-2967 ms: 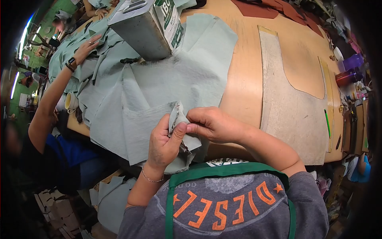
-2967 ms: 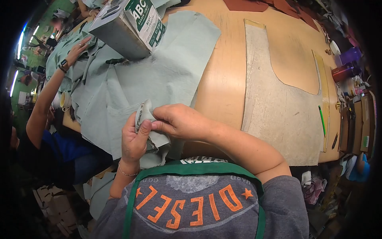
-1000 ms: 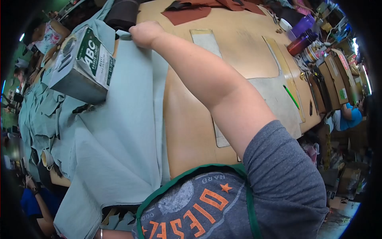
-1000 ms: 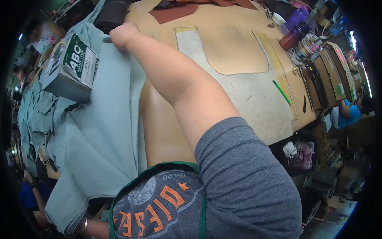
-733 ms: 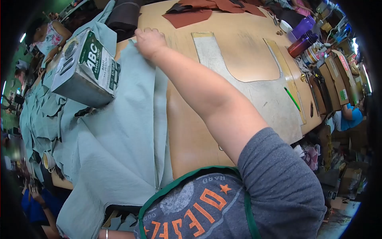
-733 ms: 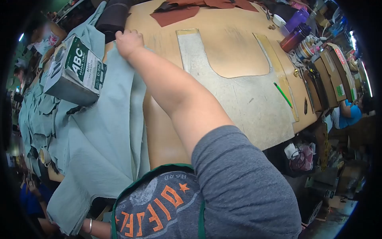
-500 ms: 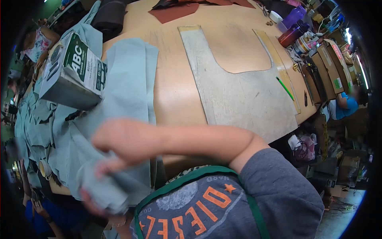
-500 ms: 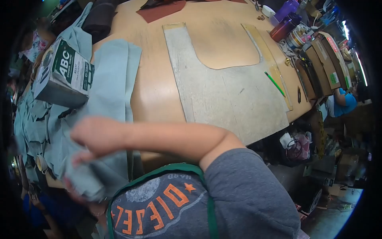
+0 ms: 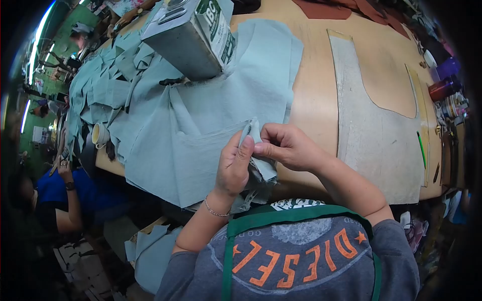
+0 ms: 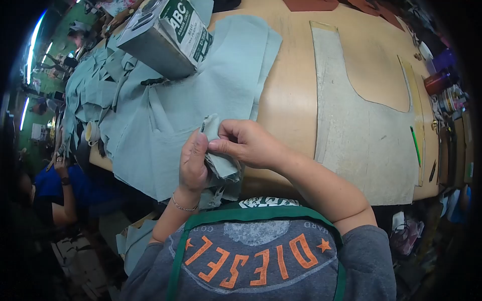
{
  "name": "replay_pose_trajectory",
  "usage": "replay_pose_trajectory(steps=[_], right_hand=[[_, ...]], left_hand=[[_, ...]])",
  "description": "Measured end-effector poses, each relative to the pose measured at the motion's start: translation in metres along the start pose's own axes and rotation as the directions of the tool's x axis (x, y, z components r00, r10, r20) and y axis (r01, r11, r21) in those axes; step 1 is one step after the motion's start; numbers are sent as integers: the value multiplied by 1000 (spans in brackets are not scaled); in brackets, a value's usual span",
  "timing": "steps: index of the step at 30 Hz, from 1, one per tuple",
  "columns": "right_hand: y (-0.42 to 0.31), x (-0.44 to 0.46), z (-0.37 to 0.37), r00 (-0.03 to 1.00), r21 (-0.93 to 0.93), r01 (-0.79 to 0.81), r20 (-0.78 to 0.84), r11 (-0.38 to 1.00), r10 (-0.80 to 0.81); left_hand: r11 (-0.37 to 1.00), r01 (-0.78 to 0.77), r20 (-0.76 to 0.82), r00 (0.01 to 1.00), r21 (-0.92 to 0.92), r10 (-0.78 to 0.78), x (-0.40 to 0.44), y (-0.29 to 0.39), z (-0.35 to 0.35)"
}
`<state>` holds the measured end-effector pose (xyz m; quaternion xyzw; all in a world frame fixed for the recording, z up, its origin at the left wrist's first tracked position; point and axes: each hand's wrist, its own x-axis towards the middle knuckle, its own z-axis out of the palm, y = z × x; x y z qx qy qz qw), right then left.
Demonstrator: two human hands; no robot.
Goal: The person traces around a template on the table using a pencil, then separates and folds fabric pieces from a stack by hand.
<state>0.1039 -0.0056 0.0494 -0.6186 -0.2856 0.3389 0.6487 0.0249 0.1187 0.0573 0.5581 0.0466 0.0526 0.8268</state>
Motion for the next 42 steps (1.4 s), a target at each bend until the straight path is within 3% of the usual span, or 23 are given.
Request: replay_pose_trajectory(steps=[3,6,9,10,11,12,13,14,15,16,17,19,22,24,26,31,37,40,42], right_hand=[[1,-3,-1,996,-166,89,-4,982,-91],[-4,-8,-4,994,-253,92,-41,963,-105],[-3,-7,-14,871,-753,269,-76,601,-485],[-7,-7,-14,869,-782,271,-52,561,-492],[0,-4,-25,850,-833,173,-144,525,-508],[15,3,-47,816,-868,66,-238,493,-527],[24,7,-65,763,-884,-51,-335,465,-553],[22,6,-81,782,-867,-157,-402,472,-477],[15,7,-97,798,-852,-252,-451,458,-399],[3,14,-100,814,-881,-223,-404,418,-417],[-10,22,-96,828,-900,-196,-364,389,-426],[-18,48,-108,828,-934,-167,-307,316,-470],[-19,107,-153,838,-959,-223,-280,175,-468],[-31,135,-172,868,-933,-351,-354,76,-348],[-26,160,-193,863,-928,-373,-349,5,-365],[-14,187,-193,869,-897,-438,-405,-60,-286],[-6,184,-192,833,-856,-516,-509,29,-218],[-10,172,-172,806,-891,-444,-443,94,-392],[-3,163,-152,723,-957,-209,-289,200,-628]], left_hand=[[989,-10,3,1000,150,10,-2,2,-3],[982,-44,0,999,184,45,-3,-4,-12],[843,-198,88,980,500,178,-13,1,-26],[843,-246,66,967,478,244,-18,-3,-21],[376,-437,215,836,817,506,-25,-1,-28],[-231,-421,469,649,877,599,-36,4,-40],[256,-492,152,646,832,748,-56,9,-49],[626,-456,-132,733,632,667,-65,28,-57],[852,-446,-404,750,275,523,-76,47,-66],[850,-455,-570,636,267,520,-83,65,-76],[819,-435,-654,502,374,565,-90,84,-91],[790,-413,-736,326,454,593,-107,118,-131],[785,-383,-778,219,487,589,-139,136,-175],[795,-358,-797,186,490,575,-154,139,-192],[808,-345,-816,167,478,554,-162,138,-204],[836,-336,-847,164,434,506,-168,127,-214],[840,-414,-857,219,352,467,-169,132,-210],[835,-512,-815,385,201,432,-157,132,-184],[835,-550,-733,555,31,393,-142,119,-152]])
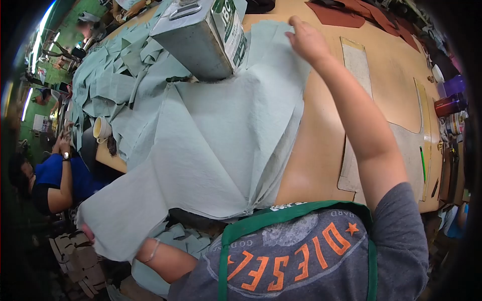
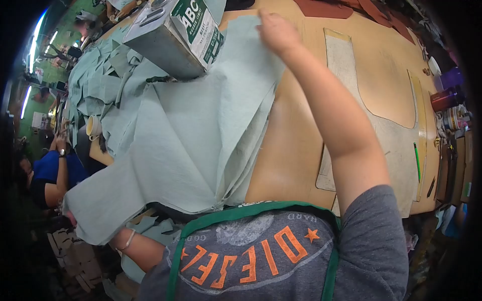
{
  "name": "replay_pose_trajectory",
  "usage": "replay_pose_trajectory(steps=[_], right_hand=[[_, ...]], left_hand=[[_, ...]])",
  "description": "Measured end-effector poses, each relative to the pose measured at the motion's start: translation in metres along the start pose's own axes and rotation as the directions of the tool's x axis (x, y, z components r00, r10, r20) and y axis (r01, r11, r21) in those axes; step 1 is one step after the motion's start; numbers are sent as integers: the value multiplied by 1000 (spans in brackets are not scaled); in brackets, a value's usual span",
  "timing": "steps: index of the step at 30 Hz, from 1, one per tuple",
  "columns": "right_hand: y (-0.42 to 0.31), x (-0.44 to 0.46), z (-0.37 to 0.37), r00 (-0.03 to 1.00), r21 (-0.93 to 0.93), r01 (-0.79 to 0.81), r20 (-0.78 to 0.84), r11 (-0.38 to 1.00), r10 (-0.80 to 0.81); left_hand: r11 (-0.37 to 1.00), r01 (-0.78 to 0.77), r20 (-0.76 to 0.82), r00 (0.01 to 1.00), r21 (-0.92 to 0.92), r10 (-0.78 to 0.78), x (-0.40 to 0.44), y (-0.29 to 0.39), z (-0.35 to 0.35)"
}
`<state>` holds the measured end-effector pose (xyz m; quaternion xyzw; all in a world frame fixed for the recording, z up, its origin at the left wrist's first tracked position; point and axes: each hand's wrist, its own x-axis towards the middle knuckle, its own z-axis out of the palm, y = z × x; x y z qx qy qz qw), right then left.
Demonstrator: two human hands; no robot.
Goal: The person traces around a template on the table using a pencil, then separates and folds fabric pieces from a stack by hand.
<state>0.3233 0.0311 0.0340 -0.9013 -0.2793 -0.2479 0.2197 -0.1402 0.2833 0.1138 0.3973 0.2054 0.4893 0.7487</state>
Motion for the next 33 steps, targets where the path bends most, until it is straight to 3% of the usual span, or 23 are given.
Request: replay_pose_trajectory(steps=[2,3,4,5,6,7,10,14,17,18,19,20,23,24,26,27,28,29,30,31,32,33], right_hand=[[-61,-30,-49,993,426,-26,113,904,-25],[-87,-50,-67,988,622,31,101,783,-120],[-111,-72,-93,944,729,-1,226,685,-239],[-125,-91,-112,857,834,24,267,551,-441],[-135,-109,-123,825,894,-6,258,449,-503],[-141,-122,-131,793,938,-40,239,343,-560],[-135,-140,-137,662,765,-575,643,289,-385],[-121,-157,-132,709,787,-574,615,225,-345],[-119,-163,-130,827,863,-431,494,263,-267],[-117,-163,-130,859,860,-368,460,354,-223],[-113,-162,-131,888,843,-305,420,443,-187],[-111,-161,-131,914,813,-244,375,529,-156],[-107,-157,-133,931,721,-30,273,692,-244],[-109,-156,-131,933,665,90,204,742,-296],[-92,-155,-113,979,510,135,64,849,-194],[-79,-152,-106,989,422,141,-15,895,-148],[-60,-147,-106,998,357,-16,62,934,-7],[-43,-139,-106,983,277,-160,129,947,129],[-38,-130,-105,989,274,-113,119,955,83],[-36,-123,-103,993,270,-77,112,960,49],[-31,-112,-96,995,236,-50,96,970,28],[-25,-95,-88,997,200,-22,75,980,7]], left_hand=[[991,114,134,986,-72,-103,-27,-34,31],[985,163,196,969,-54,-150,-42,-53,49],[981,195,264,945,16,-192,-55,-70,65],[969,228,347,904,99,-249,-64,-83,87],[951,243,427,852,189,-302,-73,-96,109],[931,239,501,791,277,-352,-82,-109,131],[870,452,547,685,197,-480,-86,-135,145],[803,560,516,635,205,-574,-92,-149,148],[838,447,559,627,312,-543,-89,-152,146],[884,150,616,666,442,-421,-86,-150,142],[835,-163,684,664,525,-301,-84,-145,137],[696,-458,759,621,553,-194,-82,-141,131],[623,-485,732,644,614,-220,-77,-141,115],[557,-616,778,622,557,-88,-77,-141,109],[365,-828,849,505,425,157,-76,-137,97],[35,-900,862,428,435,273,-69,-122,86],[-298,-855,881,312,424,357,-57,-102,69],[-268,-760,770,437,592,464,-48,-89,60],[-207,-643,630,545,738,554,-39,-76,50],[106,-595,429,680,797,594,-33,-65,55],[816,-256,-170,904,519,392,-24,-52,74],[891,-210,-243,914,402,325,-16,-44,70]])
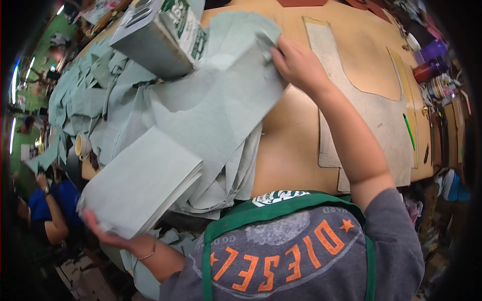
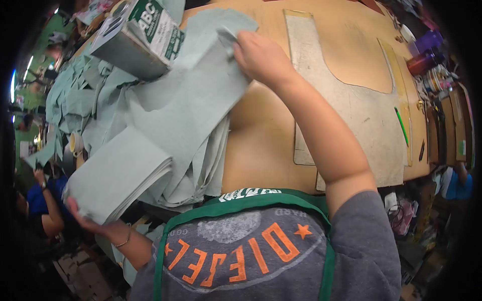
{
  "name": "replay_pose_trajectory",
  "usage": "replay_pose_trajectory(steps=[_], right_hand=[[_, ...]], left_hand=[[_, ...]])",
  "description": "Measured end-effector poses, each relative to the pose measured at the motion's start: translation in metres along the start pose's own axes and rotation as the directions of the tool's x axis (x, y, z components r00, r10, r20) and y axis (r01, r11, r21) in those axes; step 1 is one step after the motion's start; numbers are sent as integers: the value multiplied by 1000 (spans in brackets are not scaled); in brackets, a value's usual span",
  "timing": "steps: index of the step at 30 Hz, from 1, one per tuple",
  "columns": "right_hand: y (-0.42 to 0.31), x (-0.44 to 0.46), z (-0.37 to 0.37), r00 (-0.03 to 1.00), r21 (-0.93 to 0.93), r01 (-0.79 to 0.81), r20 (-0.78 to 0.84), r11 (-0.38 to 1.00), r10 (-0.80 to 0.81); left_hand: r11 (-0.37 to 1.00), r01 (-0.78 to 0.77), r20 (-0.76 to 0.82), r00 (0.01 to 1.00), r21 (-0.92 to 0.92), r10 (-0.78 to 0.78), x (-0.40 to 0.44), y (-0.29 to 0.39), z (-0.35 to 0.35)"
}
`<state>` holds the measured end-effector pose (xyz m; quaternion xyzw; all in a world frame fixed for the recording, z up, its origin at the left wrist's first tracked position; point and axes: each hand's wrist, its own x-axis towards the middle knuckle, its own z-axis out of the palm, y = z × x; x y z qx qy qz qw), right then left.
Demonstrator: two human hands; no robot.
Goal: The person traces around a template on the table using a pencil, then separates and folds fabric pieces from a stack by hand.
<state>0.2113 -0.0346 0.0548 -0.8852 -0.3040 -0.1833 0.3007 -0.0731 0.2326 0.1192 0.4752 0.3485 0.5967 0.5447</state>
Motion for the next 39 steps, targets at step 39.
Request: replay_pose_trajectory(steps=[39], right_hand=[[-92,-133,-25,491,606,-259,753,752,-438]], left_hand=[[746,-660,946,289,88,144,-73,-145,86]])
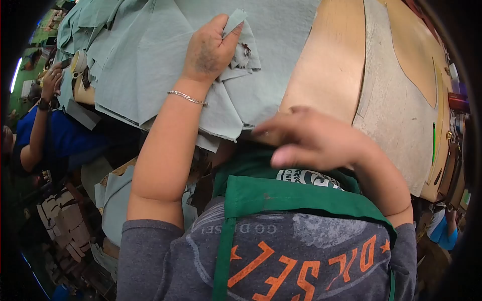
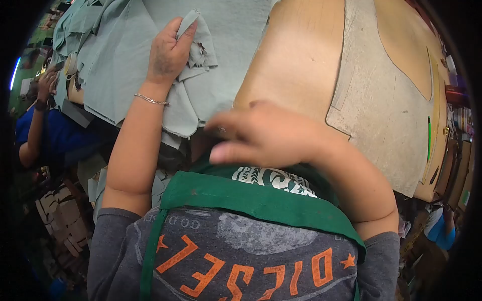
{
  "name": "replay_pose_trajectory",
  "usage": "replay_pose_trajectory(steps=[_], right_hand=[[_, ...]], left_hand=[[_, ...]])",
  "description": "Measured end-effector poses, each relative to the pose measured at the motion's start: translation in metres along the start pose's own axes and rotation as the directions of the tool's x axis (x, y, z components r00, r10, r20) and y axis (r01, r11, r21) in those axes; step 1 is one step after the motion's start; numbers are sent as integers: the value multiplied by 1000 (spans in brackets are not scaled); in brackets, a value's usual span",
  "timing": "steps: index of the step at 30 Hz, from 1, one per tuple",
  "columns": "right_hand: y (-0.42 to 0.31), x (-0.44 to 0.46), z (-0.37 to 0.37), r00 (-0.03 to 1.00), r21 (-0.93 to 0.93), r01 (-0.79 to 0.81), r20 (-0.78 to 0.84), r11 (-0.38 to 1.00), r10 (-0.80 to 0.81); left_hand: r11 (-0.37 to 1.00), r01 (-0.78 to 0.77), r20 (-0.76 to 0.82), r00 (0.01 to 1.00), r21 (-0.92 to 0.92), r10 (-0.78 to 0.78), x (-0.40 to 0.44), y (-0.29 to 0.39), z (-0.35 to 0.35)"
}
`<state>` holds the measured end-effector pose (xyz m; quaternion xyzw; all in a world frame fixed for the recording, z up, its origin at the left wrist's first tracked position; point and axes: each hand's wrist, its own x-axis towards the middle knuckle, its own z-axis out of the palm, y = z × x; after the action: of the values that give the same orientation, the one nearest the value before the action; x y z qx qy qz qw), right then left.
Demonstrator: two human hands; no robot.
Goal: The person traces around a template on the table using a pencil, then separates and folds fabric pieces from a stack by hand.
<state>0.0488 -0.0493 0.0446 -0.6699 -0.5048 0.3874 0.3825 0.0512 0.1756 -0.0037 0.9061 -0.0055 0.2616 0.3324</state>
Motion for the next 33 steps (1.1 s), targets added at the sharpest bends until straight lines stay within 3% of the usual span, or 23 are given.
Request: replay_pose_trajectory(steps=[1,3,4,7,8,11,12,15,16,19,20,22,25,26,27,29,30,33], right_hand=[[3,-6,-5,992,44,-67,-107,997,72],[18,-15,-12,905,390,-79,-358,917,230],[25,-18,-11,842,370,37,-512,928,171],[38,-24,4,767,403,-56,-569,913,298],[36,-21,12,761,493,-120,-512,862,399],[29,-10,27,803,548,-103,-446,830,394],[29,-7,30,809,589,-92,-426,803,405],[29,-1,38,847,693,-57,-347,719,403],[29,0,40,870,720,-48,-310,692,383],[24,5,42,935,708,-117,-157,696,317],[24,7,44,953,674,-168,-77,720,294],[17,8,47,967,626,-227,57,746,247],[21,7,56,983,531,-176,53,829,174],[23,10,56,996,587,31,48,809,-72],[19,-3,58,960,448,-19,259,894,-109],[4,-11,62,933,144,-64,360,988,8],[2,-17,56,972,143,20,229,989,-53],[16,-26,44,970,507,1,-212,862,124]], left_hand=[[1000,1,3,1000,3,-1,0,1,1],[1000,9,1,1000,-9,-9,-1,3,0],[1000,13,3,1000,-16,-13,-1,3,0],[992,-52,-85,995,-115,43,-1,-4,3],[991,2,-63,998,-137,-11,0,-8,1],[977,117,-97,986,-180,-135,0,-11,-5],[984,-38,-229,973,-174,-3,3,-18,-1],[947,-103,-147,987,-303,61,2,-9,-3],[916,-33,-34,999,-400,21,0,-1,-3],[979,-199,198,959,-50,205,5,1,-8],[995,-103,223,970,3,100,8,3,-6],[985,-149,215,968,83,129,6,8,1],[945,-169,152,980,279,131,-3,15,13],[926,-176,142,981,334,135,-4,16,14],[903,-183,134,981,388,141,-5,17,14],[902,-186,131,981,389,146,-5,14,14],[900,-193,124,980,390,156,-5,13,15],[935,-139,124,987,327,103,-2,17,13]])
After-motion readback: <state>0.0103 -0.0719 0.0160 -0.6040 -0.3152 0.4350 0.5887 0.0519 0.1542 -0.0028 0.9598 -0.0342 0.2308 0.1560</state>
